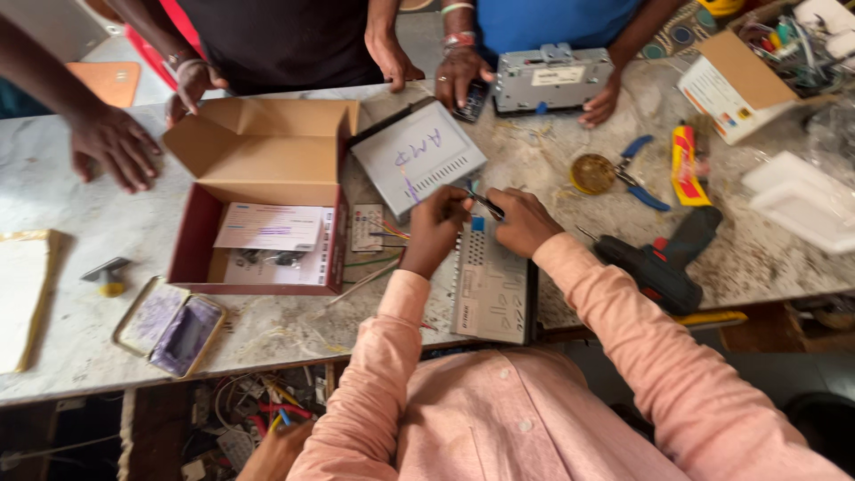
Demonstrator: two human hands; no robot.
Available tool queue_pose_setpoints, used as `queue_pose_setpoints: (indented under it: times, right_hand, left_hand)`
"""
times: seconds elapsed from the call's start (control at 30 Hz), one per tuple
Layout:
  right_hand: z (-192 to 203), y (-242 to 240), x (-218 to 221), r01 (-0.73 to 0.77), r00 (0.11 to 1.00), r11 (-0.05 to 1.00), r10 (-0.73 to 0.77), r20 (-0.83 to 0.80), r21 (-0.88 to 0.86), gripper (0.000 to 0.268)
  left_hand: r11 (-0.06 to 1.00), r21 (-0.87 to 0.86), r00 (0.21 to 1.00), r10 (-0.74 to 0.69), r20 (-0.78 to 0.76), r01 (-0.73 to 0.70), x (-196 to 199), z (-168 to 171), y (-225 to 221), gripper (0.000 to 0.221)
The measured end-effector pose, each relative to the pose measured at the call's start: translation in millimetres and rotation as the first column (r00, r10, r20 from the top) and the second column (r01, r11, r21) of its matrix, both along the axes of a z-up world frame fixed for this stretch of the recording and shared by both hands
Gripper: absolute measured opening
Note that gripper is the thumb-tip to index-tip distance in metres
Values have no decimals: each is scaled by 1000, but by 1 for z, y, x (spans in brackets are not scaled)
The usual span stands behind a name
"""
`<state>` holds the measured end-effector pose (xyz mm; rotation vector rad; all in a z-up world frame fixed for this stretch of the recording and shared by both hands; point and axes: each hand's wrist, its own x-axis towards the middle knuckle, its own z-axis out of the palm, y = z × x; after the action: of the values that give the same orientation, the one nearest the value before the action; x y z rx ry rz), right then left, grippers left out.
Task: The person wraps a car stereo in protective foam, places it into a box with a manual and a remote, and closes the box on a workbench.
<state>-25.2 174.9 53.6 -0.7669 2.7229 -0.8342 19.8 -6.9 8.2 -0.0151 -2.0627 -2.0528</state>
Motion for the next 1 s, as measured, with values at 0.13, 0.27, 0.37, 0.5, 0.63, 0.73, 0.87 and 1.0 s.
queue_pose_setpoints:
  times: [0.13, 0.27, 0.37, 0.5, 0.63, 0.73, 0.87, 1.0]
  right_hand:
    - [-3, -7, -4, -158, 975, 973, 127, -183, -169, 49]
    - [1, 1, -8, -61, 998, 996, 60, 18, 66, 31]
    - [9, -20, -8, -31, 1000, 996, 30, 4, 79, 24]
    - [17, 9, -10, 39, 997, 995, -32, -67, 97, 23]
    - [5, -34, -6, 143, 988, 979, -150, 43, 142, 30]
    - [3, -19, -17, 188, 981, 966, -192, 2, 179, 24]
    - [2, -25, -27, 203, 966, 944, -236, 102, 262, 25]
    - [-4, -22, -32, 248, 929, 931, -307, 207, 268, 27]
  left_hand:
    - [955, -255, 989, 146, -29, -148, 9, 3, 1, 39]
    - [951, -177, 966, 236, -104, -252, 4, -8, 18, 42]
    - [981, 105, 986, 166, -10, -164, -1, -13, 1, 43]
    - [973, 184, 981, 163, -107, -142, -15, -26, 38, 29]
    - [916, -246, 935, 259, -243, -318, 2, -22, -7, 22]
    - [962, -109, 956, 228, -184, -251, -7, -20, 15, 21]
    - [934, -166, 940, 286, -185, -317, -10, -17, 12, 32]
    - [906, -225, 930, 327, -169, -360, -14, -24, 14, 37]
